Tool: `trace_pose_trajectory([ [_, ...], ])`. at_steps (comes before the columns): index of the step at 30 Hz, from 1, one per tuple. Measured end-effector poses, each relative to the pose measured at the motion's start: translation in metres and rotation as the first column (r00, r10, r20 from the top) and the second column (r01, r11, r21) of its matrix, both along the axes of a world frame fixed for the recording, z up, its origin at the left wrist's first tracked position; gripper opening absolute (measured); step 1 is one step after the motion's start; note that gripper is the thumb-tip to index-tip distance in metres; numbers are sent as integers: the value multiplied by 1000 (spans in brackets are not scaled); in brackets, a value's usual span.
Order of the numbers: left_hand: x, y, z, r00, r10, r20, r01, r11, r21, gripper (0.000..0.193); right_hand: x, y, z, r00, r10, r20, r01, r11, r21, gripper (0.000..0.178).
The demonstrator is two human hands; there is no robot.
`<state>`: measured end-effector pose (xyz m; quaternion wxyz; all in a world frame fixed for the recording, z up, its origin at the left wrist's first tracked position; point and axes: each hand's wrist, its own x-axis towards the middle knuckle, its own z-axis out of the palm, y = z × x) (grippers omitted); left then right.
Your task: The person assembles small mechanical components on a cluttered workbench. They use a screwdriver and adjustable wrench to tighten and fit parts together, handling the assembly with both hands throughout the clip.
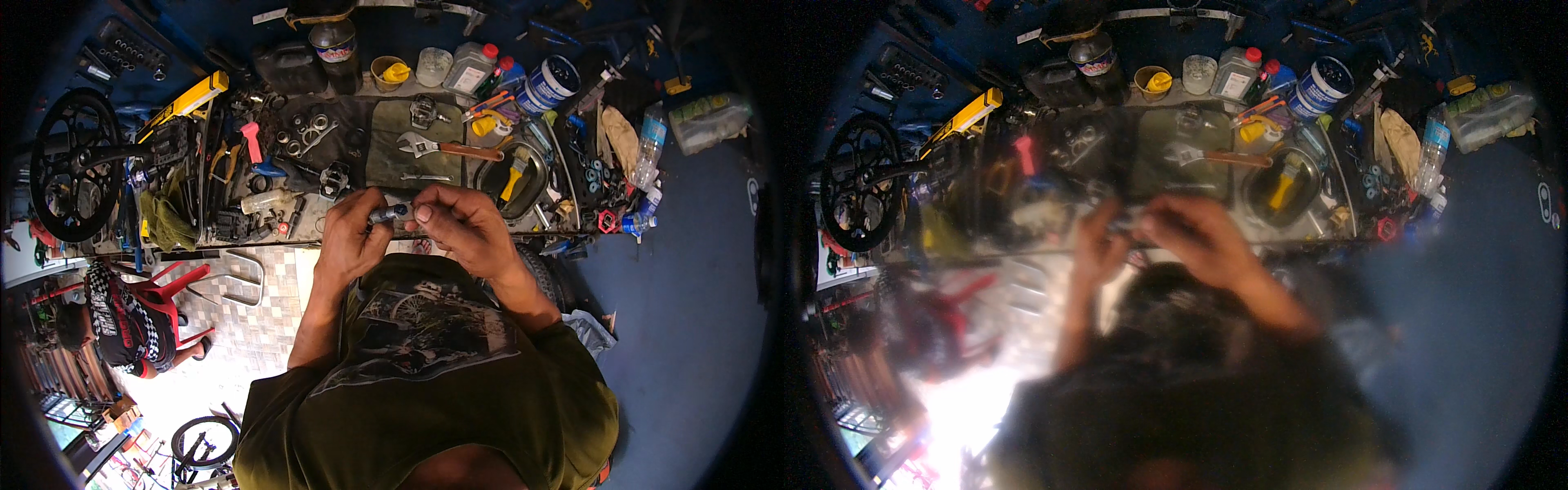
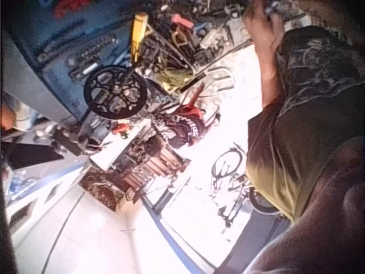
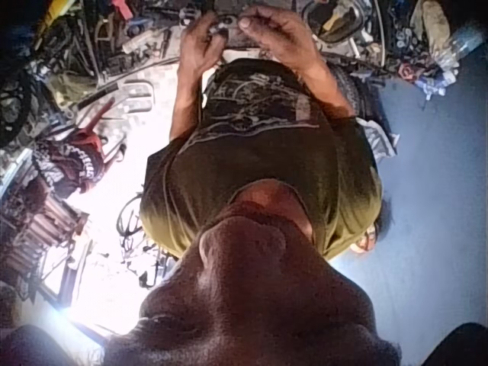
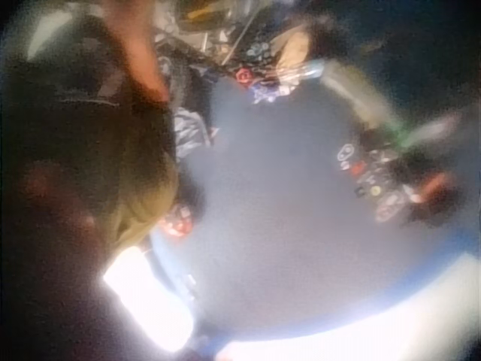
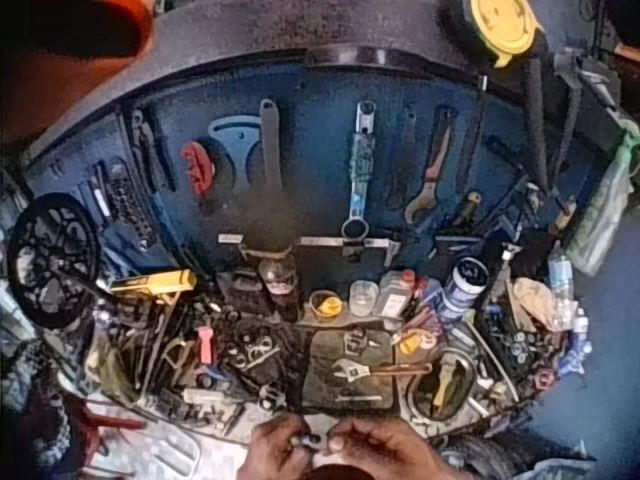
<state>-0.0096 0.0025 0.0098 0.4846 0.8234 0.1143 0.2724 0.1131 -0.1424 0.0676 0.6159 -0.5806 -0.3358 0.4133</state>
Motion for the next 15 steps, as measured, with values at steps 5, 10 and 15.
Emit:
trace_pose_trajectory([
  [5, -1, 1, -4, 1000, -1, 5, 1, 1000, -7, 9, -2, -2, 7, 1000, -1, 2, 1, 998, -62, 22],
  [10, -1, 1, -4, 1000, 0, 21, 0, 1000, 0, 8, -4, -3, 8, 999, -7, 41, 8, 999, -42, 23],
  [15, -1, -1, 1, 999, -7, 32, 7, 1000, 4, 8, -7, -3, -4, 992, -55, 111, 53, 998, 29, 24],
])
